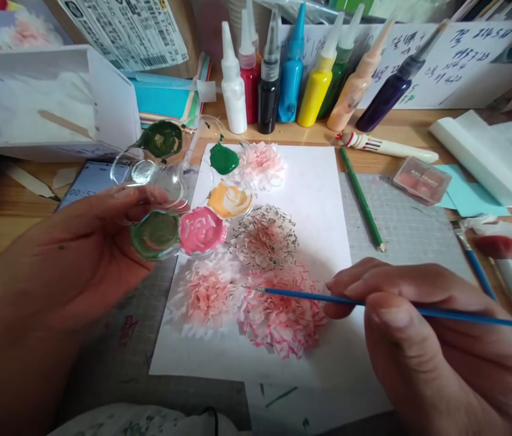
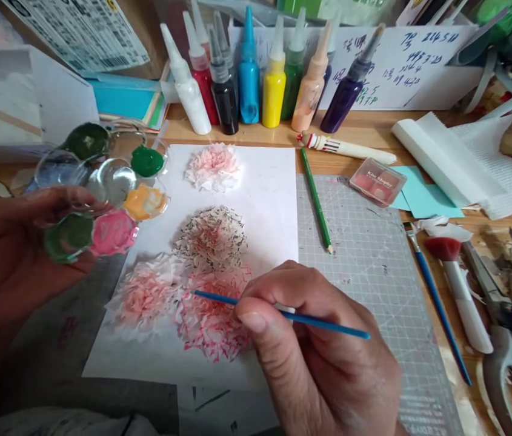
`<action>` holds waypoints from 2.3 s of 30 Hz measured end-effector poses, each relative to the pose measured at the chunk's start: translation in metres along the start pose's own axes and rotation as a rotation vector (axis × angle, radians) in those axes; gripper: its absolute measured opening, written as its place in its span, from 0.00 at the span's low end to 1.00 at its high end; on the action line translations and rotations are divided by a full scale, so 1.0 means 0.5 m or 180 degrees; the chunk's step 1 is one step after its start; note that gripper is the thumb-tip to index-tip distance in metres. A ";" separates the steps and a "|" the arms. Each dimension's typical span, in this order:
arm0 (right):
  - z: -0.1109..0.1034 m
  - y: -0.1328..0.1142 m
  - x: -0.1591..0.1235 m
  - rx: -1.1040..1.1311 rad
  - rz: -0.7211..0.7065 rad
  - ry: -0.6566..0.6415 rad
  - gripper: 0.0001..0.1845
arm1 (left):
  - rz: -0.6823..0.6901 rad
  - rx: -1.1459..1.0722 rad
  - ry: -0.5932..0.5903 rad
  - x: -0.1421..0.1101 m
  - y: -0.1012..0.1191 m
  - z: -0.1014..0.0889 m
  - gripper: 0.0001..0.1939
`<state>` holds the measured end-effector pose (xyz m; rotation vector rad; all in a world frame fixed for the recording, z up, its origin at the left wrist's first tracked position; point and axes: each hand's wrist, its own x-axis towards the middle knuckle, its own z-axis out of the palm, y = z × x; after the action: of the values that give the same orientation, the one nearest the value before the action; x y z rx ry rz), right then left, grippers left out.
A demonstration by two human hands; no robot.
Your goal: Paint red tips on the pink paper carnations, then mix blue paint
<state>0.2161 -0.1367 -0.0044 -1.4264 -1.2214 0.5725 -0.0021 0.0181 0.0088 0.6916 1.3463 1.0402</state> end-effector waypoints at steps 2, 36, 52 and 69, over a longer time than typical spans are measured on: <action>0.001 0.001 0.000 -0.0066 0.0026 -0.0042 0.05 | 0.0033 -0.0005 -0.0054 0.000 -0.001 0.000 0.11; -0.008 -0.017 0.001 -0.0357 -0.0080 -0.0267 0.07 | 0.0203 -0.0019 -0.0259 -0.016 0.013 0.001 0.15; -0.007 0.004 -0.015 0.0404 -0.0386 0.0411 0.07 | 0.0290 -0.0383 -0.0559 -0.020 0.011 0.015 0.20; -0.006 -0.017 -0.020 -0.0064 -0.0420 0.0094 0.07 | 0.0347 -0.0459 -0.0816 -0.009 0.000 0.008 0.13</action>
<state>0.2122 -0.1481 0.0015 -1.3549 -1.2902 0.4483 0.0021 0.0147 0.0113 0.7683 1.0120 1.0837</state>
